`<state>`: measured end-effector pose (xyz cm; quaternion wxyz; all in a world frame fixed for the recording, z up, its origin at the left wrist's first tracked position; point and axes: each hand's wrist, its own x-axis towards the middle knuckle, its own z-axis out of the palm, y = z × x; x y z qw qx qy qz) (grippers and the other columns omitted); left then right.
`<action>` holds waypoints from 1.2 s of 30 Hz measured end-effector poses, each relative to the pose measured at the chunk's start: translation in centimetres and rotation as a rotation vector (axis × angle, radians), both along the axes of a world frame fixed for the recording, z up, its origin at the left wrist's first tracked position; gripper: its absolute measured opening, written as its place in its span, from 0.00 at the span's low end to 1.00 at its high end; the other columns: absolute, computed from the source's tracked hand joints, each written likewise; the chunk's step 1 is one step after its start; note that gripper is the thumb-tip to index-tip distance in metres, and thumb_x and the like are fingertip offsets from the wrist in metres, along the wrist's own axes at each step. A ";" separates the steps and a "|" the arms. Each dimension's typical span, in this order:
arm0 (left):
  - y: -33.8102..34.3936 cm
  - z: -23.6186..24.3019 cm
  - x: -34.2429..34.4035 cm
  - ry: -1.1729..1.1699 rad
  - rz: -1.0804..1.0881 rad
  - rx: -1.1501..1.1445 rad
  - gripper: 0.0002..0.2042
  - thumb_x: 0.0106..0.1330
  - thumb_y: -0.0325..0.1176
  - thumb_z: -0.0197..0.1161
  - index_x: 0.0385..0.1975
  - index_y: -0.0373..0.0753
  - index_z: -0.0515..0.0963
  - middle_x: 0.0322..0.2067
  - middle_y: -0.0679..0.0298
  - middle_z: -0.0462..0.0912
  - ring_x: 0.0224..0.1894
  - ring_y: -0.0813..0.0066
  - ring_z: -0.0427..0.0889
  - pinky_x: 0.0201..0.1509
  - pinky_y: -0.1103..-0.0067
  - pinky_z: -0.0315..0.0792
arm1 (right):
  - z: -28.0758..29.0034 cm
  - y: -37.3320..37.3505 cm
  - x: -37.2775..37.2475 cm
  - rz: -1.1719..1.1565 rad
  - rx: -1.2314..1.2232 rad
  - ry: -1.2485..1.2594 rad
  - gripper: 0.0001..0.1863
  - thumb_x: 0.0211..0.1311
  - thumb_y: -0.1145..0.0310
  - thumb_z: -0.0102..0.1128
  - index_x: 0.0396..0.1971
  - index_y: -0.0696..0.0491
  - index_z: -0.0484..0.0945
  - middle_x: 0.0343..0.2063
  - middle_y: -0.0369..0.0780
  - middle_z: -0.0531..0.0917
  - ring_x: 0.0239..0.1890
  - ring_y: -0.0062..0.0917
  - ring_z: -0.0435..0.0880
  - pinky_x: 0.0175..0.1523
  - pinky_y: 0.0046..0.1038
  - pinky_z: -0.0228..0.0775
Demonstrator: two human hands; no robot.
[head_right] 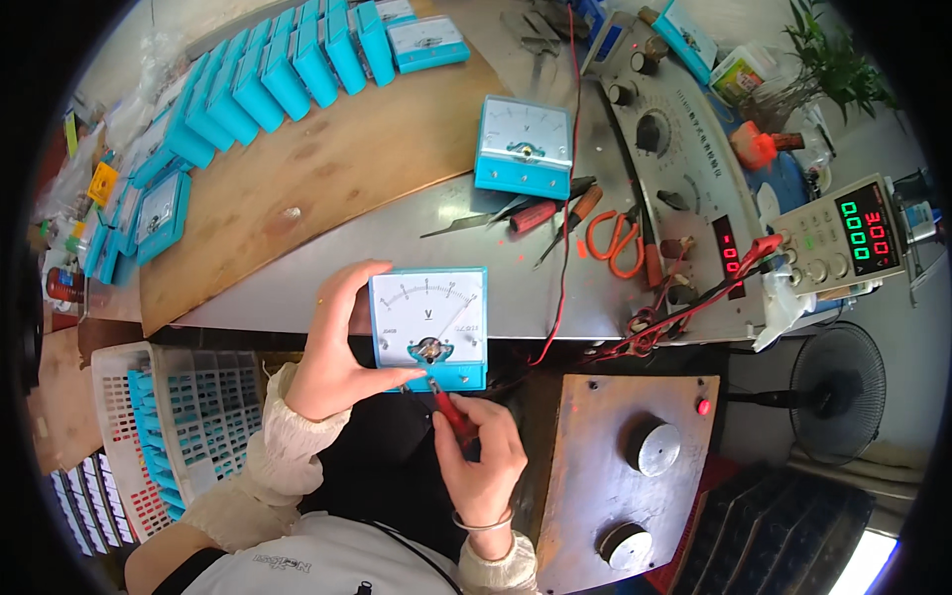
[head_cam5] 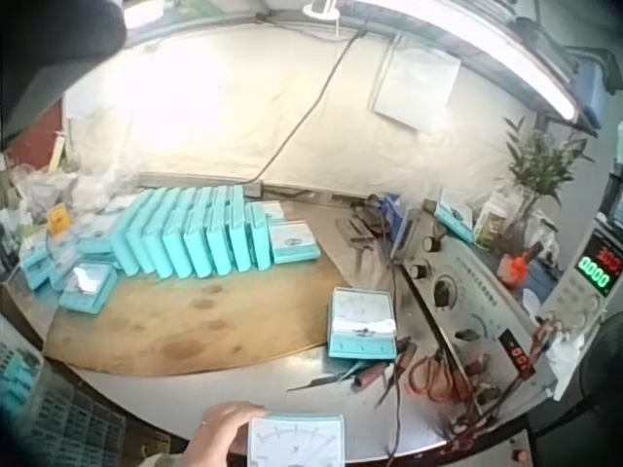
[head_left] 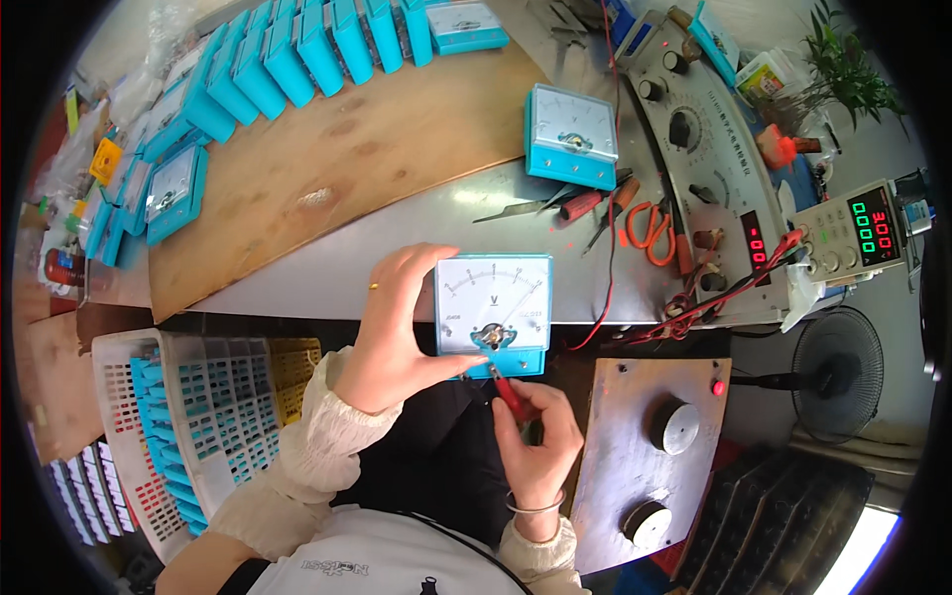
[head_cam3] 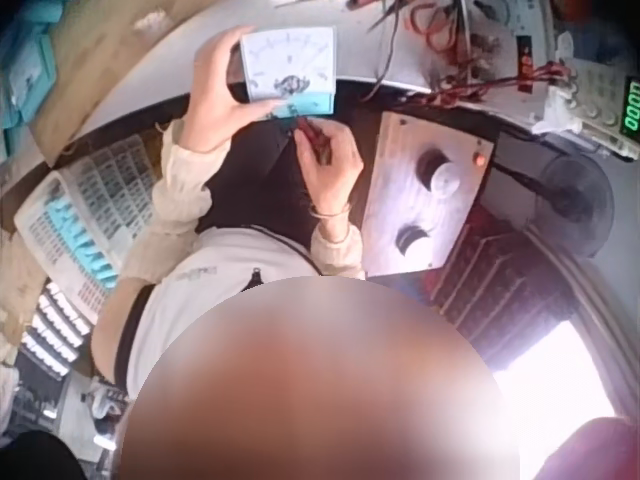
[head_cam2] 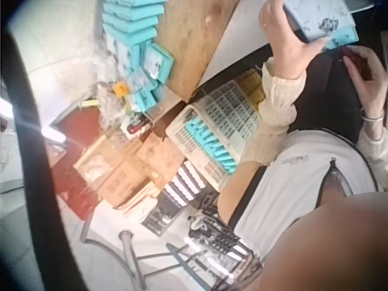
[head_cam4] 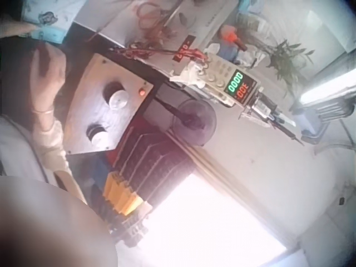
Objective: The recorder tests a series of analog voltmeters by placing them on a testing jig and connecting them to power supply probes.
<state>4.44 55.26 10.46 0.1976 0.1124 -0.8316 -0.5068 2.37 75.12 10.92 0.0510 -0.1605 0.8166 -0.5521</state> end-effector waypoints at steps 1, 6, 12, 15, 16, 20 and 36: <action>-0.1 0.0 0.1 -0.005 -0.003 0.008 0.45 0.40 0.33 0.83 0.64 0.39 0.65 0.58 0.55 0.72 0.62 0.52 0.68 0.67 0.62 0.61 | 0.3 -0.1 -0.1 -0.001 -0.006 -0.011 0.12 0.53 0.82 0.73 0.37 0.59 0.82 0.33 0.41 0.85 0.28 0.22 0.84 0.34 0.21 0.76; -0.4 -0.6 -2.6 0.083 -0.027 0.009 0.46 0.41 0.33 0.82 0.64 0.39 0.65 0.59 0.55 0.71 0.62 0.52 0.68 0.67 0.62 0.60 | 0.6 0.0 -2.9 0.001 0.066 0.102 0.14 0.50 0.80 0.76 0.37 0.58 0.82 0.33 0.41 0.84 0.27 0.22 0.81 0.32 0.22 0.74; 0.6 0.4 -1.5 0.045 -0.022 0.000 0.47 0.41 0.31 0.83 0.65 0.39 0.63 0.60 0.56 0.67 0.62 0.58 0.70 0.63 0.65 0.68 | 0.4 1.1 -2.4 0.072 0.130 0.201 0.13 0.47 0.81 0.77 0.32 0.58 0.81 0.31 0.42 0.83 0.28 0.28 0.83 0.34 0.25 0.75; 1.2 0.5 1.0 -0.088 0.002 0.008 0.48 0.43 0.29 0.83 0.66 0.40 0.61 0.61 0.58 0.63 0.62 0.64 0.71 0.60 0.69 0.75 | 1.4 2.7 -0.2 0.093 0.008 0.171 0.12 0.49 0.81 0.75 0.33 0.59 0.80 0.32 0.43 0.85 0.31 0.28 0.84 0.37 0.27 0.77; 1.0 0.3 1.2 -0.092 -0.005 -0.006 0.48 0.43 0.29 0.83 0.66 0.40 0.61 0.61 0.57 0.63 0.62 0.64 0.71 0.60 0.69 0.74 | 1.6 3.1 0.3 -0.003 -0.020 -0.017 0.12 0.52 0.82 0.73 0.35 0.59 0.80 0.32 0.43 0.85 0.32 0.26 0.85 0.37 0.26 0.77; -0.3 -0.8 0.3 -0.028 -0.038 -0.070 0.48 0.43 0.30 0.83 0.67 0.40 0.62 0.61 0.57 0.63 0.62 0.64 0.70 0.59 0.70 0.74 | 1.8 2.0 0.1 -0.055 -0.066 -0.289 0.11 0.60 0.81 0.68 0.42 0.59 0.80 0.32 0.41 0.84 0.26 0.16 0.78 0.31 0.17 0.70; -0.3 -0.8 -1.0 0.066 0.012 0.029 0.44 0.40 0.37 0.82 0.62 0.39 0.67 0.58 0.55 0.71 0.63 0.52 0.67 0.68 0.62 0.59 | -1.7 3.6 1.5 0.134 0.169 0.024 0.12 0.47 0.77 0.78 0.31 0.58 0.82 0.23 0.40 0.82 0.19 0.20 0.77 0.23 0.19 0.66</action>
